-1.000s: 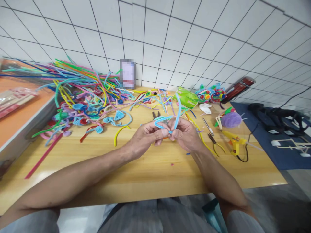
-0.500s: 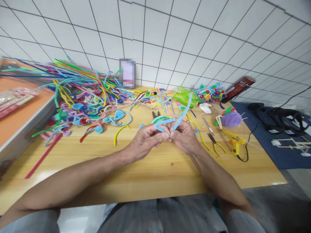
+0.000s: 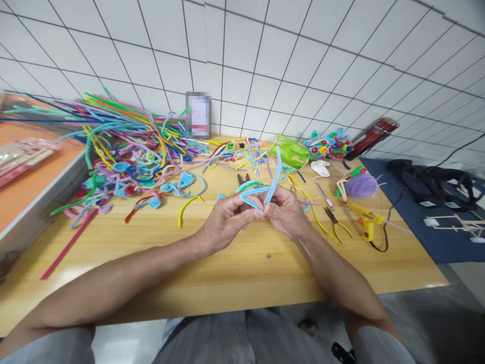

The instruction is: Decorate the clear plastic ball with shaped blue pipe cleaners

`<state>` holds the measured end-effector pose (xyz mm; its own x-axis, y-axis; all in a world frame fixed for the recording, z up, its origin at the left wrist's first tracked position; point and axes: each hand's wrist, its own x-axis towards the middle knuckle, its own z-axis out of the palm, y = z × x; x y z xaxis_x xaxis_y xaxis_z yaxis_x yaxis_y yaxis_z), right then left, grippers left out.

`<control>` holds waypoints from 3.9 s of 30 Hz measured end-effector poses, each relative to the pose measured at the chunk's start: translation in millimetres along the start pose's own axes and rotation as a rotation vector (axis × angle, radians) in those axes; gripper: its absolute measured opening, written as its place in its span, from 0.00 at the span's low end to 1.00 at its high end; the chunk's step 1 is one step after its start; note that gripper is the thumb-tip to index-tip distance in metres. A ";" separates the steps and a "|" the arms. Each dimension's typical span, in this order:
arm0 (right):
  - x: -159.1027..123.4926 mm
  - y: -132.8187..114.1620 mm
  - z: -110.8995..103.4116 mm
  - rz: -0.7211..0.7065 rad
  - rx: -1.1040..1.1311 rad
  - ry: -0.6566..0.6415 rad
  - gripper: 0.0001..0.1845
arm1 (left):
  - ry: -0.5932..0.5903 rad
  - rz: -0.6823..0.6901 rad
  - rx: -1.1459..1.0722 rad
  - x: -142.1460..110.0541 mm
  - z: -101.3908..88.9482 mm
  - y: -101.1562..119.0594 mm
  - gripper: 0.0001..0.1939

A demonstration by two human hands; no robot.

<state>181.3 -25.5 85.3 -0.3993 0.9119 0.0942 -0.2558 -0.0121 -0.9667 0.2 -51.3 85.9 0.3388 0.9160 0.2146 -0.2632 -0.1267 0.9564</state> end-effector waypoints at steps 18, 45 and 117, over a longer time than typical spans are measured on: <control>-6.5 -20.0 7.4 -0.123 -0.419 0.198 0.10 | 0.252 0.029 0.049 13.1 -6.9 0.8 0.16; -7.4 -4.4 10.5 -0.140 -0.377 0.287 0.14 | 0.217 0.041 0.136 13.5 -7.6 -10.6 0.14; -0.2 -20.9 -10.6 -0.642 -0.971 0.083 0.07 | 0.038 -0.281 -0.240 14.9 -5.5 -7.9 0.17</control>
<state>196.1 -21.1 103.0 -0.3729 0.6612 0.6510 0.4054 0.7472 -0.5266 2.4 -34.5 80.4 0.3953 0.9165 -0.0618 -0.3705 0.2207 0.9022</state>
